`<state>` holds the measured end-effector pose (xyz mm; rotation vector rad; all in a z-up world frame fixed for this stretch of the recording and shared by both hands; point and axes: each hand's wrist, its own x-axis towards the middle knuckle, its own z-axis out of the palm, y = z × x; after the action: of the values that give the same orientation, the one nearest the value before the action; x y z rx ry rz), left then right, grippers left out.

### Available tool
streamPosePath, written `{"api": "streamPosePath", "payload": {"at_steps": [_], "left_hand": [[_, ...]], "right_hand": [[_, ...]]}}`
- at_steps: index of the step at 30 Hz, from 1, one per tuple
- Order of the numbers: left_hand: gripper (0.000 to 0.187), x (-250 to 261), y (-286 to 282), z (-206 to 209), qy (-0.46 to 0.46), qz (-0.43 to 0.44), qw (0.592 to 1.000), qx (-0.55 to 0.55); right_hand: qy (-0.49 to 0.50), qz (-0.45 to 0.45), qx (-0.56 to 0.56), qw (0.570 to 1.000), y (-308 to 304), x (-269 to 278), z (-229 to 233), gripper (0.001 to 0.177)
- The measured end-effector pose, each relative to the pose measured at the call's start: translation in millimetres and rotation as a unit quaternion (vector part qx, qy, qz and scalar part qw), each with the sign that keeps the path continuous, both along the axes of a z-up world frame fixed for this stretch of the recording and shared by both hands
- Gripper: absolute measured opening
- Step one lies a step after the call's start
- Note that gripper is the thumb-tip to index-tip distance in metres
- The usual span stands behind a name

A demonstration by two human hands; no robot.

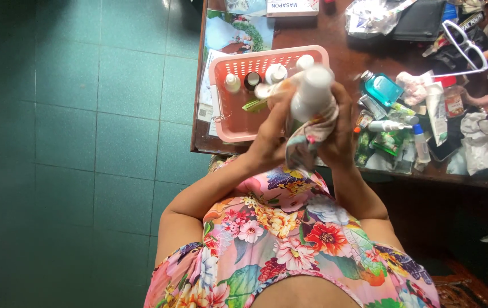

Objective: The person wipes several small bottles and containers with a cloth and places them into a pink plastic basket on a cluttered table. The person also wipes a white plastic basket and places it on the table.

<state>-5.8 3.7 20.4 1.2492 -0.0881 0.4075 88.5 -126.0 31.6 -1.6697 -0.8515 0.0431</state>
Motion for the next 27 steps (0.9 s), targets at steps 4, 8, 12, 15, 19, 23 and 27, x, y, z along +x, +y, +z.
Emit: {"api": "streamPosePath", "payload": {"at_steps": [4, 8, 12, 15, 19, 23, 27], "left_hand": [[0.073, 1.2, -13.8, -0.9, -0.046, 0.183, 0.947, 0.26], [0.067, 1.3, -14.1, 2.3, -0.054, 0.204, 0.933, 0.292], [0.07, 1.2, -6.5, 2.2, -0.06, 0.092, 0.991, 0.078], [0.083, 4.8, -6.6, 14.0, -0.013, 0.016, 0.988, -0.156], [0.089, 3.6, -10.2, -10.2, -0.033, -0.011, 0.971, -0.236], [0.089, 4.2, -15.8, -19.5, -0.05, -0.018, 0.958, -0.281], [0.087, 0.7, -5.1, 3.0, -0.042, -0.019, 0.953, -0.299]], "right_hand": [[0.009, -0.264, 0.099, 0.959, 15.1, 43.5, -166.7, 0.033], [-0.086, -0.38, 0.094, 0.916, -7.8, 32.0, -202.8, 0.028], [-0.03, -0.15, 0.082, 0.985, 31.5, -5.3, -44.5, 0.044], [-0.006, -0.029, 0.075, 0.997, 31.8, -18.8, -2.4, 0.054], [0.079, 0.153, 0.127, 0.977, 3.0, -2.8, -6.8, 0.083], [0.185, 0.22, 0.096, 0.953, -12.0, 0.8, -20.0, 0.125], [0.358, 0.305, 0.148, 0.87, -9.1, 7.0, -7.5, 0.091]]}}
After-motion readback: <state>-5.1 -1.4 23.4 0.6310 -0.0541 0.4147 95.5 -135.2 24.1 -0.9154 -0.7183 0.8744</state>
